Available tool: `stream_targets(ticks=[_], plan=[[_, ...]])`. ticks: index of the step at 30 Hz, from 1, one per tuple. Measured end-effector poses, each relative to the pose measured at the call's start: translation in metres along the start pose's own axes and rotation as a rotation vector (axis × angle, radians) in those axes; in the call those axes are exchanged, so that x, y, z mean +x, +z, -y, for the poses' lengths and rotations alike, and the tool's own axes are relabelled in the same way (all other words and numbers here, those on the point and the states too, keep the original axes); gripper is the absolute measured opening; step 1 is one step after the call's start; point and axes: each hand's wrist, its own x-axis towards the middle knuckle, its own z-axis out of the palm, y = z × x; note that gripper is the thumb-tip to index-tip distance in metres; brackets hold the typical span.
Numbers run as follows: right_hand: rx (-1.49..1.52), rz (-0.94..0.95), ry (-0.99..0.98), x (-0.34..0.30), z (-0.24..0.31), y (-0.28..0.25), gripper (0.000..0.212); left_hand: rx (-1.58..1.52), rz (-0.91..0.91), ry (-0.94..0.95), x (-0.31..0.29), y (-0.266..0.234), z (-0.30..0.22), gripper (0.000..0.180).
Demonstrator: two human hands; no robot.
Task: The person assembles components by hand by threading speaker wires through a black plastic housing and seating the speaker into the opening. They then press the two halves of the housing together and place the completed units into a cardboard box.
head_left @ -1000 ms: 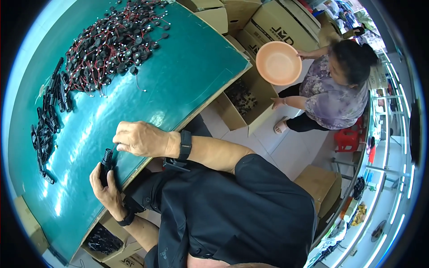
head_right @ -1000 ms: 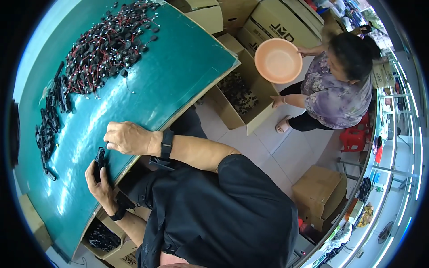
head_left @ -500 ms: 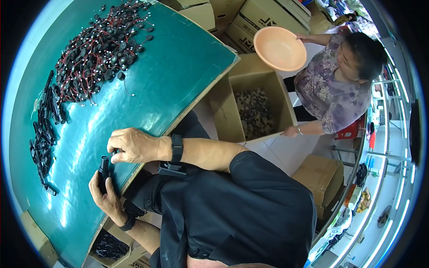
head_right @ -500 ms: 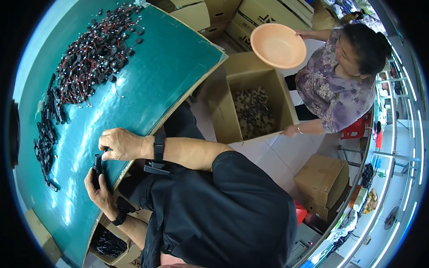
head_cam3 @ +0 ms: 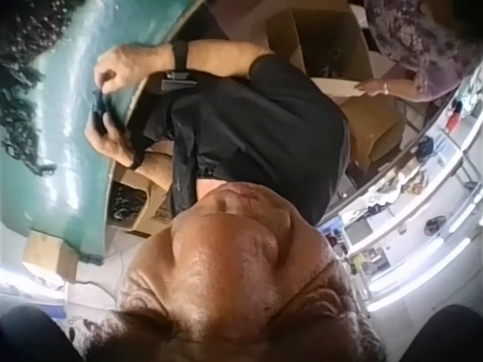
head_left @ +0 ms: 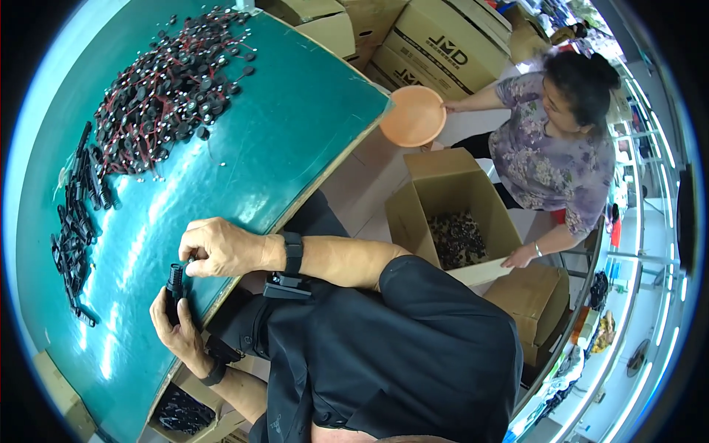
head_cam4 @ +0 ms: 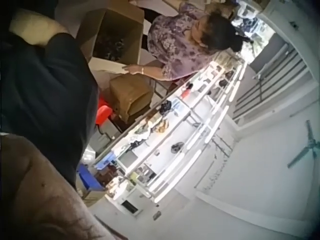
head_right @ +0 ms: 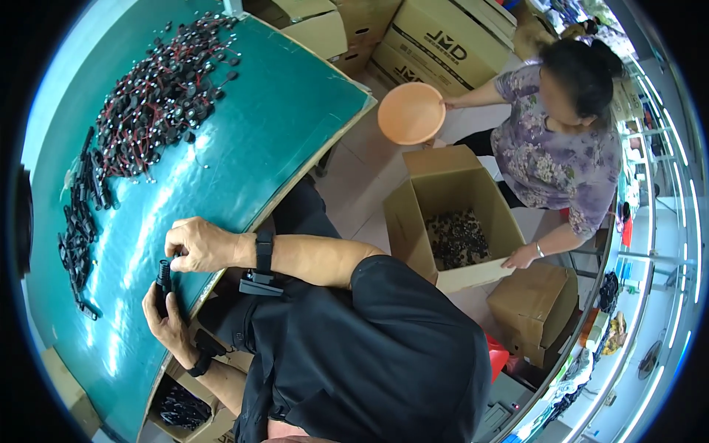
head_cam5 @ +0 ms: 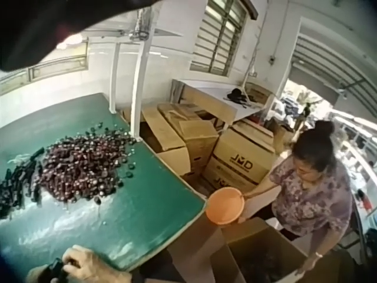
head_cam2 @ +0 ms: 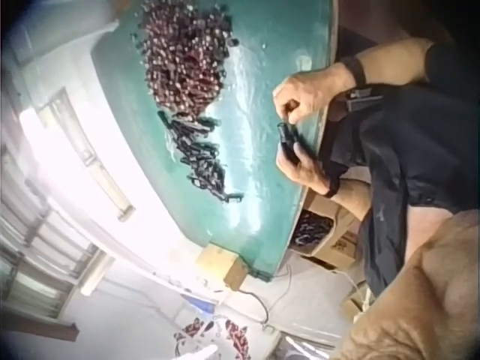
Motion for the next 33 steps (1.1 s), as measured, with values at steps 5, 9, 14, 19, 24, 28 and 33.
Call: stream_targets(ticks=[5,9,14,19,24,28,33], plan=[[0.015,0.119,0.093,0.002,0.006,-0.017,0.025,0.007,-0.016,0.006,0.006,0.003,-0.019,0.039],[0.119,0.162,0.247,-0.004,0.004,-0.024,0.023,-0.017,-0.034,0.064,0.011,0.011,-0.013,0.042],[0.13,0.247,0.274,-0.001,0.006,-0.02,0.024,-0.035,-0.059,0.028,0.006,0.004,-0.012,0.044],[0.209,0.234,0.404,-0.002,0.009,-0.018,0.024,-0.04,-0.062,0.057,0.006,0.003,-0.011,0.044],[0.245,0.193,0.449,0.001,0.013,-0.014,0.025,-0.032,-0.046,0.052,0.007,0.0,-0.01,0.044],[0.1,0.24,0.427,0.001,0.015,-0.017,0.025,-0.048,-0.059,0.06,0.006,0.002,-0.009,0.046],[0.021,0.241,0.314,0.002,0.013,-0.022,0.025,-0.048,-0.081,0.074,0.005,0.001,-0.009,0.046]])
